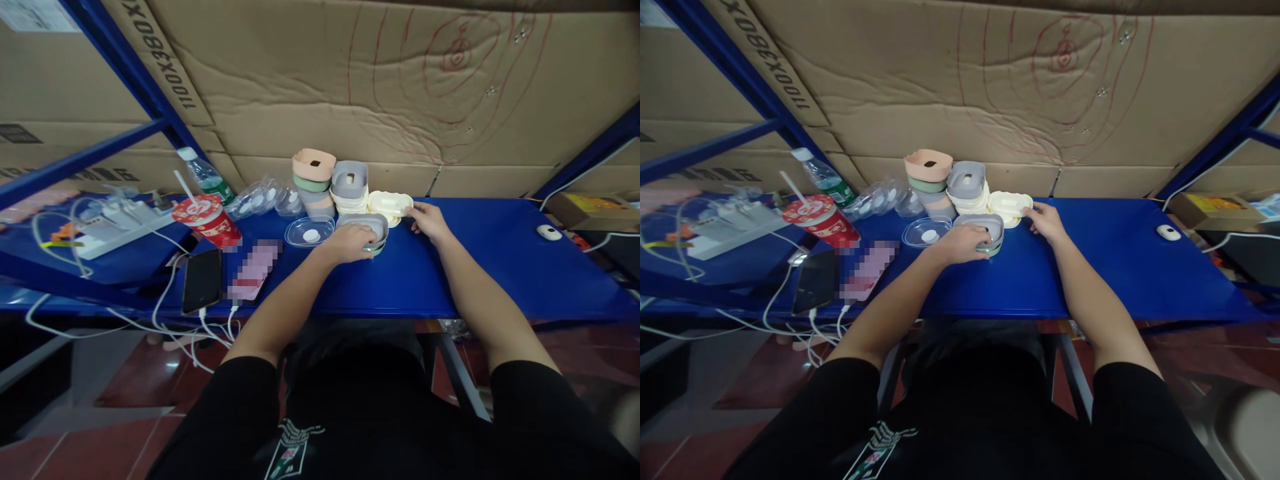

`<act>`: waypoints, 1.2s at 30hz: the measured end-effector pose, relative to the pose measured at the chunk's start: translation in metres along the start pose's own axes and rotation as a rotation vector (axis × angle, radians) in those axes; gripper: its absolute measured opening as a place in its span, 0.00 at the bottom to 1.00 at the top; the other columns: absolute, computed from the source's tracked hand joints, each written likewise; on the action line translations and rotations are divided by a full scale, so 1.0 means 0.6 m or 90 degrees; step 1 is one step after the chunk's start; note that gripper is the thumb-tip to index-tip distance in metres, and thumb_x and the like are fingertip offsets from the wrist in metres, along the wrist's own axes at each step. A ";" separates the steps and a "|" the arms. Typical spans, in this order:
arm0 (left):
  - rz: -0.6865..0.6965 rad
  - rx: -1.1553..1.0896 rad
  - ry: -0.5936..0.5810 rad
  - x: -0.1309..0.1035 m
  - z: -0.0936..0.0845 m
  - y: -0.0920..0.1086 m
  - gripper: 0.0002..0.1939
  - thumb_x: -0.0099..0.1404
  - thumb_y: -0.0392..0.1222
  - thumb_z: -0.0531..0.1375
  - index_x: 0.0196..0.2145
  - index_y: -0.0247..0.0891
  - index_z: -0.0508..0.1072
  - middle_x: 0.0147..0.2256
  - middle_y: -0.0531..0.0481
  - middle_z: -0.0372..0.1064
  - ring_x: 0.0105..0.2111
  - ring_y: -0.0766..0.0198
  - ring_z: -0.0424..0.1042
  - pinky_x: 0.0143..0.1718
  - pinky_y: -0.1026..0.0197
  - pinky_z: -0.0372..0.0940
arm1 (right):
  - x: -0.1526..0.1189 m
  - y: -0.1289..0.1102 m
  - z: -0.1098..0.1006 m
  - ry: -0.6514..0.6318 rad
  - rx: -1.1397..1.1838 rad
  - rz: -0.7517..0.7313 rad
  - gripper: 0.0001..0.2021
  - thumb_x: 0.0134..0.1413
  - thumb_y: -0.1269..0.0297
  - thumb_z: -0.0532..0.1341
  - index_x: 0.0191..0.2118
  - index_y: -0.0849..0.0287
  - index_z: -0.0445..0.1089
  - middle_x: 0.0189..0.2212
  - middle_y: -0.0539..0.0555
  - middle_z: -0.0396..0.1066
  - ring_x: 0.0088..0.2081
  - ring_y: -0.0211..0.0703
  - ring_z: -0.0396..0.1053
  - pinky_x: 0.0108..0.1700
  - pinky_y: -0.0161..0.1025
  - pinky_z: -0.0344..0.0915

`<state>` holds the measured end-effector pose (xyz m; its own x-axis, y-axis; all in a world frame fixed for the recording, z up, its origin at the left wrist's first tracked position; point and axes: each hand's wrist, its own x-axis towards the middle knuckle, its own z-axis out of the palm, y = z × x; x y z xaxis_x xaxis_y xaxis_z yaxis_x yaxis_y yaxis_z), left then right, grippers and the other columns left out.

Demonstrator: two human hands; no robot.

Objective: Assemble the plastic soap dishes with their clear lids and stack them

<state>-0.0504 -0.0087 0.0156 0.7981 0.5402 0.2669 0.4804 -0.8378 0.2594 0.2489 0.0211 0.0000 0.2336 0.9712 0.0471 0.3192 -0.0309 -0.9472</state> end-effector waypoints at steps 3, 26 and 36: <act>0.021 0.000 -0.025 0.001 0.001 0.007 0.07 0.65 0.44 0.73 0.38 0.43 0.81 0.40 0.48 0.80 0.45 0.52 0.80 0.45 0.54 0.68 | 0.003 0.006 0.005 0.002 -0.018 0.004 0.31 0.63 0.49 0.74 0.65 0.61 0.80 0.45 0.64 0.86 0.20 0.35 0.68 0.16 0.34 0.64; 0.027 0.081 -0.013 0.028 0.065 0.093 0.18 0.82 0.55 0.64 0.56 0.39 0.81 0.51 0.42 0.83 0.53 0.48 0.80 0.56 0.49 0.64 | -0.078 -0.060 -0.078 -0.208 -0.528 -0.253 0.62 0.49 0.24 0.73 0.84 0.48 0.59 0.81 0.65 0.61 0.79 0.82 0.58 0.77 0.75 0.62; 0.039 0.088 -0.083 0.024 0.067 0.083 0.28 0.82 0.62 0.61 0.67 0.41 0.80 0.64 0.37 0.76 0.61 0.44 0.74 0.62 0.45 0.66 | -0.071 -0.051 -0.068 -0.273 -0.643 -0.144 0.67 0.41 0.28 0.78 0.84 0.47 0.57 0.87 0.63 0.45 0.82 0.86 0.51 0.77 0.74 0.61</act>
<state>-0.0004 -0.0458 -0.0050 0.8636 0.4803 0.1535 0.4675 -0.8767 0.1132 0.2669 -0.0288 0.0399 -0.1983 0.9736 -0.1126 0.9587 0.1688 -0.2288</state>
